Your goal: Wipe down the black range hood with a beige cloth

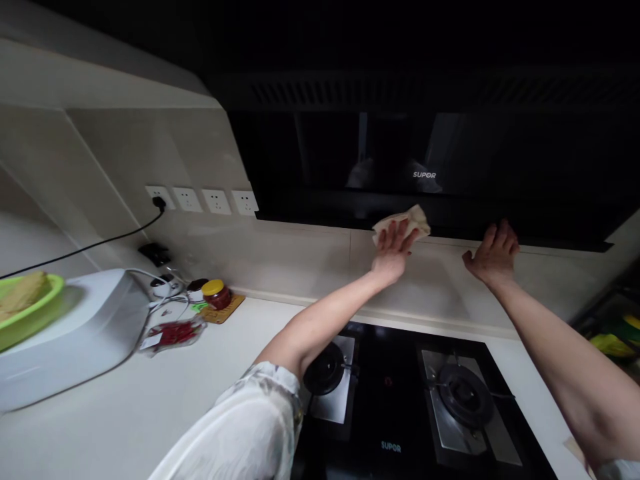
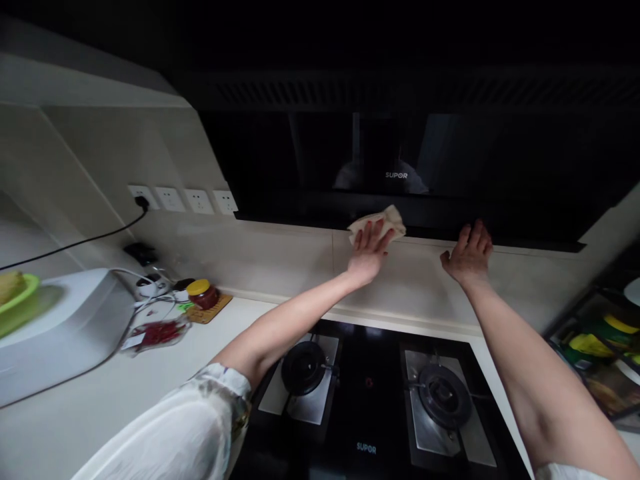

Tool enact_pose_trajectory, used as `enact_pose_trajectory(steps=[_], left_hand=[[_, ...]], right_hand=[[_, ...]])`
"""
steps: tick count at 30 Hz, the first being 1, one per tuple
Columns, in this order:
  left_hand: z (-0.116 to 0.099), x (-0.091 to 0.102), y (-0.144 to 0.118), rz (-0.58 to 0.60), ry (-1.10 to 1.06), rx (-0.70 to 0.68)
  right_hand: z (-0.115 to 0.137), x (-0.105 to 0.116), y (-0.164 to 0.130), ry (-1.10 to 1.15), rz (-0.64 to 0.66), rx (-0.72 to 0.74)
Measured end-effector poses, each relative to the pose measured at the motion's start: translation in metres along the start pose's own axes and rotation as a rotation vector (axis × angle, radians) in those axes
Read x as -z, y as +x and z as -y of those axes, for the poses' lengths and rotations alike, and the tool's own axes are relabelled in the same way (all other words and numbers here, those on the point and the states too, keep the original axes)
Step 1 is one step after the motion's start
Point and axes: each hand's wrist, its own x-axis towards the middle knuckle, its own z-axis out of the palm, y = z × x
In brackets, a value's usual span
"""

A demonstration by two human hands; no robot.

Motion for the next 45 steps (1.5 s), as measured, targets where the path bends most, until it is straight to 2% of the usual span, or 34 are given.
enact_pose_trajectory(steps=[2,4,7,9,13,18,20,23,26,29,32,34,39,42,45], left_hand=[[-0.011,-0.007,0.014,0.015,0.014,-0.118],[-0.012,-0.004,0.022,0.004,0.034,-0.191],[0.003,0.012,0.023,0.026,0.076,-0.251],[0.019,0.027,0.017,0.049,0.098,-0.233],[0.057,0.066,-0.003,0.043,0.161,-0.080],[0.118,0.126,-0.041,0.016,0.384,0.214],[0.146,0.152,-0.059,-0.031,0.483,0.334],[0.179,0.184,-0.081,-0.163,0.557,0.495],[0.189,0.196,-0.087,-0.246,0.521,0.587],[0.171,0.183,-0.076,-0.268,0.440,0.629],[0.135,0.147,-0.058,-0.226,0.403,0.557],[0.107,0.116,-0.046,-0.167,0.375,0.444],[0.033,0.048,-0.014,0.025,0.252,0.019],[-0.010,0.022,0.008,0.104,0.211,-0.152],[-0.043,0.007,0.028,0.156,0.214,-0.248]], right_hand=[[-0.003,-0.003,0.000,-0.007,-0.003,0.010],[-0.004,-0.005,0.000,-0.012,-0.004,0.013],[-0.005,-0.006,0.000,-0.018,-0.004,0.013],[-0.004,-0.005,0.000,-0.020,-0.001,0.016],[-0.003,-0.002,0.000,-0.023,0.013,0.017],[-0.001,0.001,-0.001,-0.019,0.018,0.026],[0.001,0.002,-0.001,-0.025,0.017,0.019],[0.005,0.003,-0.001,-0.037,0.030,0.007],[0.007,0.002,0.000,-0.029,0.030,-0.009],[0.008,-0.002,0.001,0.000,0.018,-0.030],[0.007,-0.006,0.002,0.023,0.007,-0.039],[0.005,-0.007,0.002,0.033,-0.001,-0.034],[0.004,-0.004,0.000,0.033,-0.017,-0.020],[0.004,-0.004,0.000,0.040,-0.025,-0.009],[0.003,-0.004,0.001,0.046,-0.035,-0.010]])
